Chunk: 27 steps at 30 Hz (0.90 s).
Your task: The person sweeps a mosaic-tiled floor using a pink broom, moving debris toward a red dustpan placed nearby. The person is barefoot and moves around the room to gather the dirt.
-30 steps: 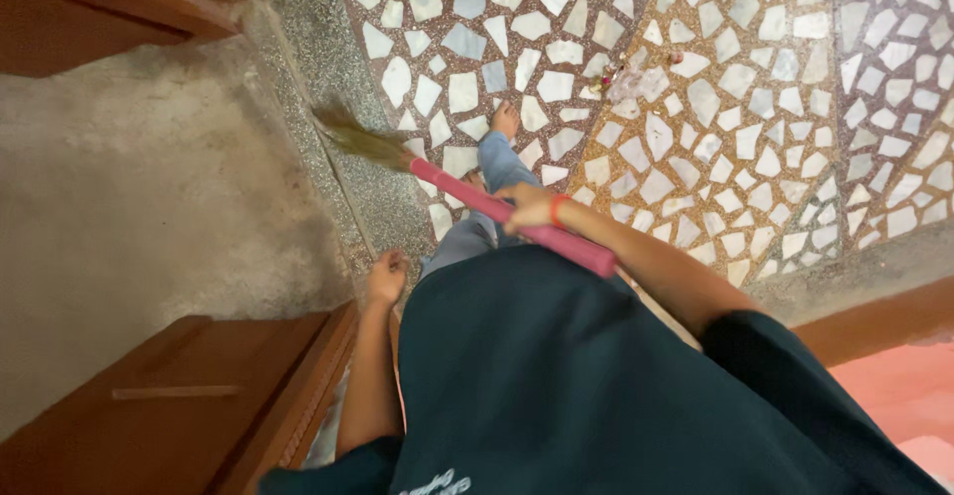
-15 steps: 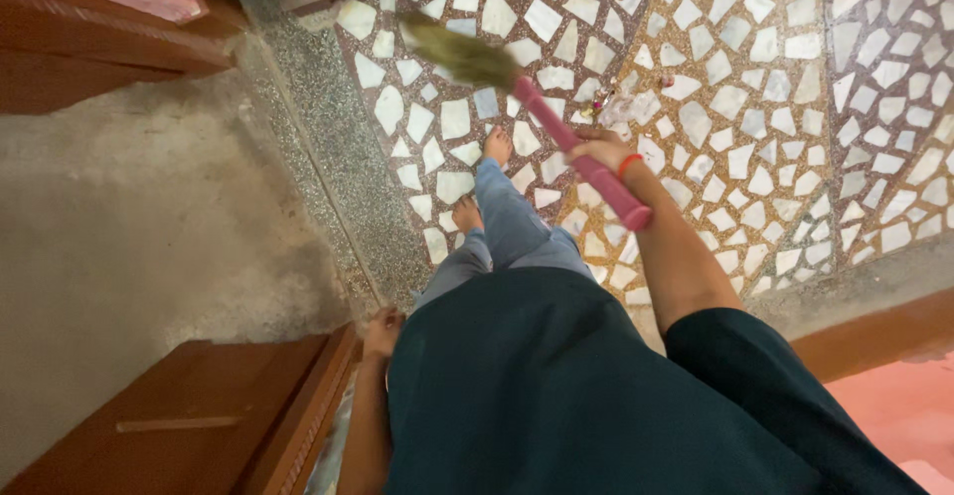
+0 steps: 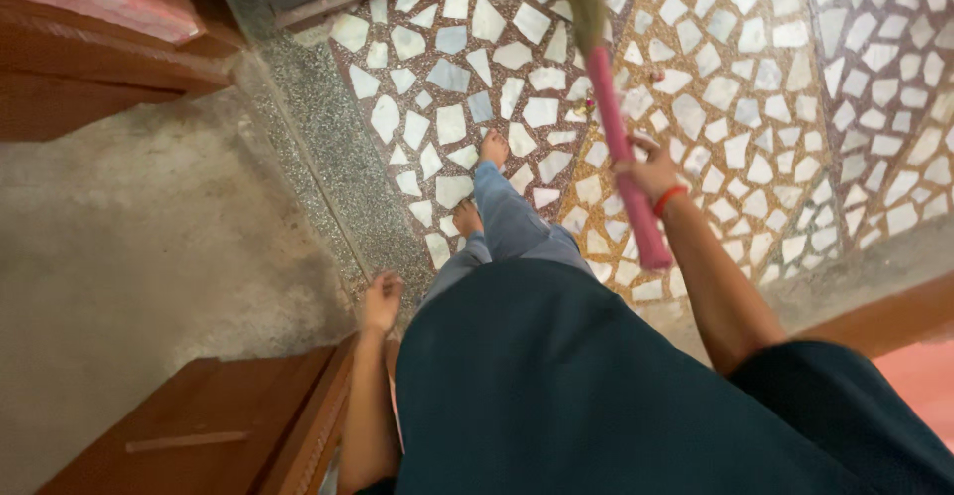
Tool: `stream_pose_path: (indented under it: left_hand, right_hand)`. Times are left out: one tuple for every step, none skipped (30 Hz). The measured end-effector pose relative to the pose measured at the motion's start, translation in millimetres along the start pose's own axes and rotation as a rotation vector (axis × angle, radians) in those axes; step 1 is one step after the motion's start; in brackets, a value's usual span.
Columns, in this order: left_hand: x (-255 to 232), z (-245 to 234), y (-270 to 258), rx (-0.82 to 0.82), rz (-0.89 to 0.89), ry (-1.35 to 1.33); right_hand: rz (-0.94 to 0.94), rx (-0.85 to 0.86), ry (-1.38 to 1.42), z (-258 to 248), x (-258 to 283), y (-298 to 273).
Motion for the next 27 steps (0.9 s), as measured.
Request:
stream_pose_path:
  left_hand:
    - [8.3,4.7,-4.6,0.017,-0.012,0.042]
    - [16.7,12.6,-13.7,0.06,-0.022,0.068]
    - [24.1,19.5,-21.9,0.103,-0.032,0.094]
    - [30.5,23.6,-26.8,0.143,-0.039,0.12]
    - [37.3,25.5,-31.1,0.188,-0.095,0.08]
    - [43.6,25.9,-36.8,0.227,-0.156,0.043]
    - [49.1,26.5,-42.2,0.264,-0.217,0.007]
    - [53.3,24.3,-46.2,0.25,-0.202,0.115]
    - [56.7,19.4,-47.5,0.236,-0.186,0.223]
    - [57.4,15.8,-43.9,0.214,-0.164,0.328]
    - [56.7,13.9,-41.2,0.206,-0.124,0.268]
    - [55.9,10.0,-39.4,0.197,-0.086,0.211]
    - [54.4,8.4,-38.4,0.188,-0.048,0.154]
    - [52.9,7.2,-37.8,0.15,0.004,0.144]
    - [50.9,3.7,-34.9,0.112,0.056,0.134]
    - [48.9,1.2,-33.4,0.073,0.106,0.122]
    - [48.2,0.9,-33.2,0.065,0.095,0.074]
    - [46.9,2.1,-32.2,0.052,0.085,0.023]
    - [45.6,4.2,-32.1,0.039,0.075,-0.027]
    - [44.1,7.2,-31.5,0.048,0.064,-0.045]
    - [42.5,10.2,-31.1,0.058,0.053,-0.062]
    - [44.2,15.8,-42.5,0.071,0.028,-0.081]
    - [45.8,20.8,-53.8,0.07,0.015,-0.043]
    - [45.9,27.5,-59.1,0.069,0.01,-0.007]
    - [45.9,36.0,-66.0,0.068,0.005,0.029]
    - [43.4,47.2,-71.6,0.106,-0.011,0.119]
    - [42.3,58.4,-82.6,0.143,-0.029,0.21]
  right_hand:
    - [-0.071,0.014,0.031,10.1,-10.2,-22.3]
    - [-0.073,0.071,-0.006,12.7,-23.0,-48.4]
    - [-0.074,0.128,-0.043,14.0,-34.5,-74.4]
    - [-0.08,0.185,-0.081,15.6,-40.6,-93.5]
    - [-0.192,0.291,-0.06,20.3,-41.3,-108.2]
    - [-0.304,0.402,-0.039,27.0,-40.7,-121.6]
    - [-0.414,0.516,-0.02,31.4,-39.2,-134.9]
    - [-0.168,0.568,-0.097,41.0,-44.2,-143.2]
    - [0.08,0.621,-0.171,60.3,-48.8,-149.9]
    - [-0.106,0.658,-0.371,85.3,-43.1,-150.1]
    - [-0.294,0.686,-0.57,107.9,-38.9,-150.6]
    - [-0.195,0.742,-0.541,131.0,-40.6,-151.2]
    - [-0.096,0.798,-0.511,149.8,-44.3,-150.6]
    - [-0.132,0.784,-0.585,160.2,-48.6,-146.0]
    - [-0.117,0.775,-0.596,168.8,-54.5,-137.9]
    - [-0.078,0.762,-0.568,171.9,-63.5,-129.5]
    - [-0.032,0.748,-0.502,169.9,-74.5,-121.2]
    - [0.013,0.731,-0.427,163.2,-86.0,-112.0]
    - [0.048,0.709,-0.345,150.3,-98.2,-103.1]
    - [0.08,0.683,-0.268,133.9,-109.9,-93.5]
    - [0.092,0.652,-0.209,115.7,-118.7,-81.5]
    - [0.123,0.631,-0.162,91.2,-132.6,-78.5]
    - [0.149,0.581,-0.148,65.9,-143.2,-73.2]
    - [0.164,0.485,-0.161,42.1,-150.1,-65.4]
    - [0.18,0.389,-0.175,19.2,-156.5,-62.0]
    - [0.173,0.352,-0.205,-4.6,-156.6,-56.9]
    - [0.165,0.314,-0.235,-25.3,-154.9,-52.5]
Point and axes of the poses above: each hand's wrist, its own y-axis towards the middle knuckle, its own z-axis out of the palm, x = y × z, the point moved 2 cm from there along y, towards the middle knuckle, and after that the axes turned 9 degrees about -y, right-handed, at the moved point
